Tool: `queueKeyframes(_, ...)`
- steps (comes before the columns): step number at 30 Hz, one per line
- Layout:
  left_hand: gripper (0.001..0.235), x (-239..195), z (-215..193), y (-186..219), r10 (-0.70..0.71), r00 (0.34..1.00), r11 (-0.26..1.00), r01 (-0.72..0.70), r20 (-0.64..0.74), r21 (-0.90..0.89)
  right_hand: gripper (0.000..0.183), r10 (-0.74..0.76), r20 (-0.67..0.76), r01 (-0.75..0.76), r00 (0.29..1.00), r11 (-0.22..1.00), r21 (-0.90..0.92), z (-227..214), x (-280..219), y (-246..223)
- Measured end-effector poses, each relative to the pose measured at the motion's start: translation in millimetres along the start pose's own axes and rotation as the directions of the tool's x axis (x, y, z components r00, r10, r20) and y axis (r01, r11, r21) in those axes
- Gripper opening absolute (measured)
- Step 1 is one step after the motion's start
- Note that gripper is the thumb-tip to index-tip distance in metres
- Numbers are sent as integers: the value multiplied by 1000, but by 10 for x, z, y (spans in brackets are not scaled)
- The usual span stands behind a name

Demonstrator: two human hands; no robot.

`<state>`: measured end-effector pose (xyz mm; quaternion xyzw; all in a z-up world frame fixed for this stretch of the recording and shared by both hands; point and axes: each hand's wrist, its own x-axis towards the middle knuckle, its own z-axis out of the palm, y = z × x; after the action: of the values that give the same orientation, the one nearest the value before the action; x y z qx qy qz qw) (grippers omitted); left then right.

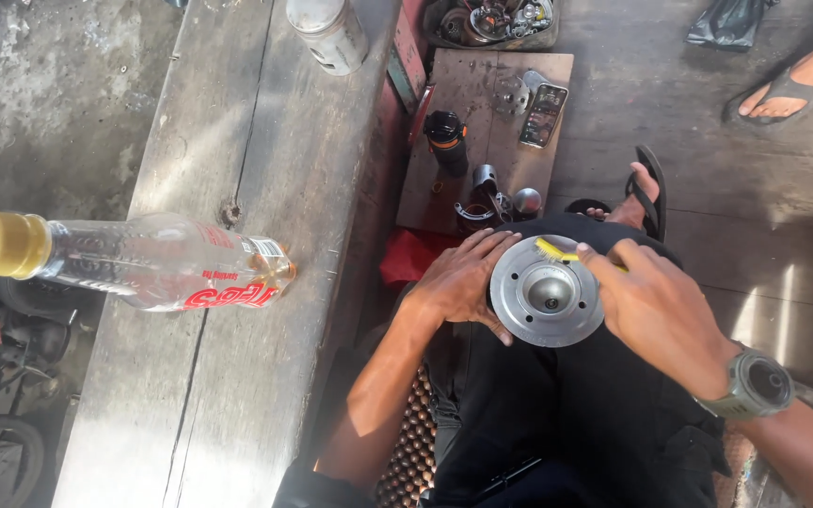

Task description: Cleaning a metal engine component using a small brush and cleaning liquid at a workbench.

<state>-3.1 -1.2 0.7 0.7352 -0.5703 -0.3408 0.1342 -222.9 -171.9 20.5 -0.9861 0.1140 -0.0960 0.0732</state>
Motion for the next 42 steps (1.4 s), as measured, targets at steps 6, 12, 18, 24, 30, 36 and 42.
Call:
queueKeyframes(6, 153, 13, 34, -60, 34, 999, 999, -34, -18, 18, 48, -173, 69, 159, 983, 971, 178, -97, 21, -297)
queueKeyframes(12, 149, -19, -10, -35, 50, 999, 999, -50, -9, -12, 48, -27, -4, 27, 1000, 1000, -3, -62, 36, -74)
queueKeyframes(18, 151, -6, 31, -70, 47, 999, 999, -47, -22, -7, 48, -213, 65, 209, 975, 975, 72, -41, 12, -320)
queueKeyframes(24, 149, -11, 16, -56, 55, 998, 998, -55, -27, -12, 49, -28, 3, 28, 1000, 999, -15, -17, 9, -94)
queueKeyframes(30, 152, -14, 17, -45, 40, 999, 999, -41, -30, -6, 48, -170, 70, 167, 983, 985, 49, -73, 12, -247)
queueKeyframes(36, 148, -11, 18, -52, 55, 998, 998, -55, -30, -9, 47, -22, 12, 21, 1000, 997, 79, 0, 15, -90)
queueKeyframes(42, 150, -6, 20, -61, 57, 998, 998, -57, -26, -16, 39, -135, 94, 113, 986, 971, 208, -93, -1, -247)
